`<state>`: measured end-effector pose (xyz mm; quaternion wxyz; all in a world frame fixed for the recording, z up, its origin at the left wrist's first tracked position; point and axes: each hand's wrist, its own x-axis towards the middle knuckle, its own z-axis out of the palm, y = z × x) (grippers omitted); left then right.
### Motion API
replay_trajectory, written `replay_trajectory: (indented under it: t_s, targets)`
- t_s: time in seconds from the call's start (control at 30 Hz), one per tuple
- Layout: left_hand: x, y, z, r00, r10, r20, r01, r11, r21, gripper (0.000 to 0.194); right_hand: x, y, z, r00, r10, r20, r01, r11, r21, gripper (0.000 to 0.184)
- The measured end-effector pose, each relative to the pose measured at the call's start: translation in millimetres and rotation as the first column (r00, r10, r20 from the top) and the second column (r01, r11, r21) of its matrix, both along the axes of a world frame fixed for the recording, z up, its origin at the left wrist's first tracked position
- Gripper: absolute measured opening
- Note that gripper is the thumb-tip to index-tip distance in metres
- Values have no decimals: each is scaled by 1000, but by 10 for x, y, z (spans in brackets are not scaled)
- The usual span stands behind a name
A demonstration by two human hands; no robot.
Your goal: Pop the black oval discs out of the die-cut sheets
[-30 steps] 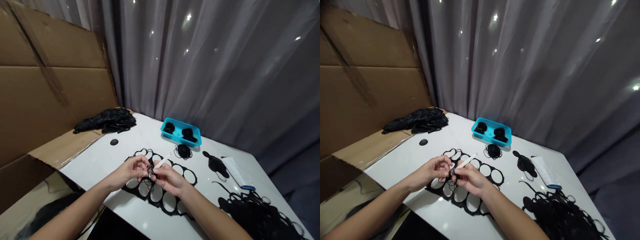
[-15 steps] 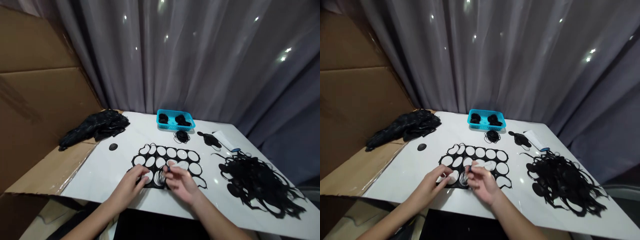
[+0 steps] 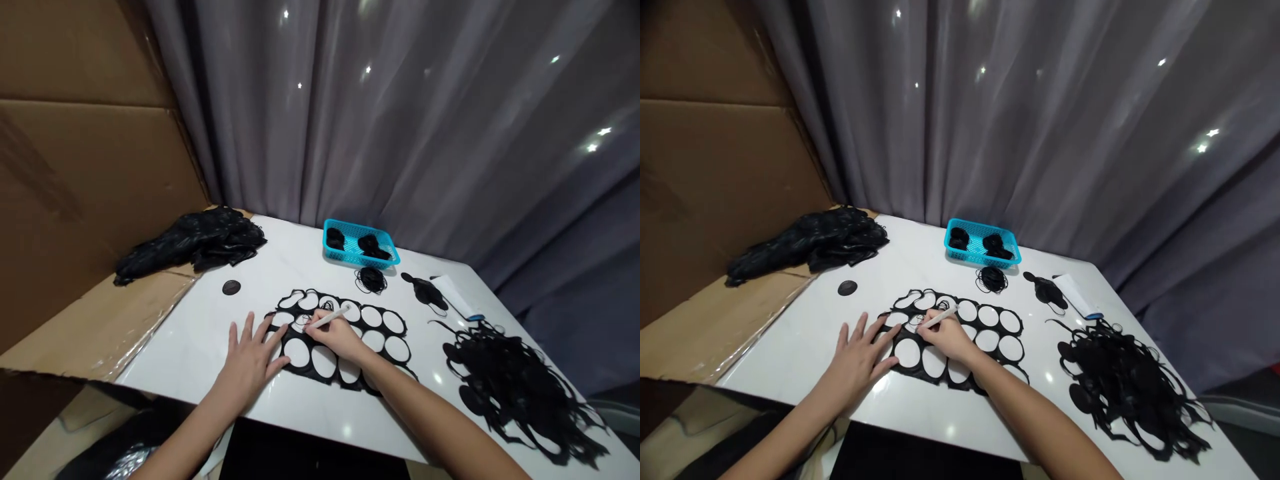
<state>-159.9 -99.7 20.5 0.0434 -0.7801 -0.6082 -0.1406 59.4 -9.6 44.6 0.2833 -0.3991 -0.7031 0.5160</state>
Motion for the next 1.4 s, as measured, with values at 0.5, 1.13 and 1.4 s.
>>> replay_trajectory:
  t_s: [0.5, 1.13, 1.4]
  targets:
    - [240, -136, -74, 971, -237, 36, 232, 968, 97, 38, -32, -76, -49, 992, 34, 119, -65, 961, 270, 13]
    - [99, -200, 98, 951, -276, 138, 273, 961, 41, 39, -61, 814, 136, 984, -177, -3, 177, 984, 3, 22]
    - [64, -187, -86, 992, -88, 85, 76, 987, 140, 44, -409, 374, 77, 965, 209, -158, -242, 941, -237, 16]
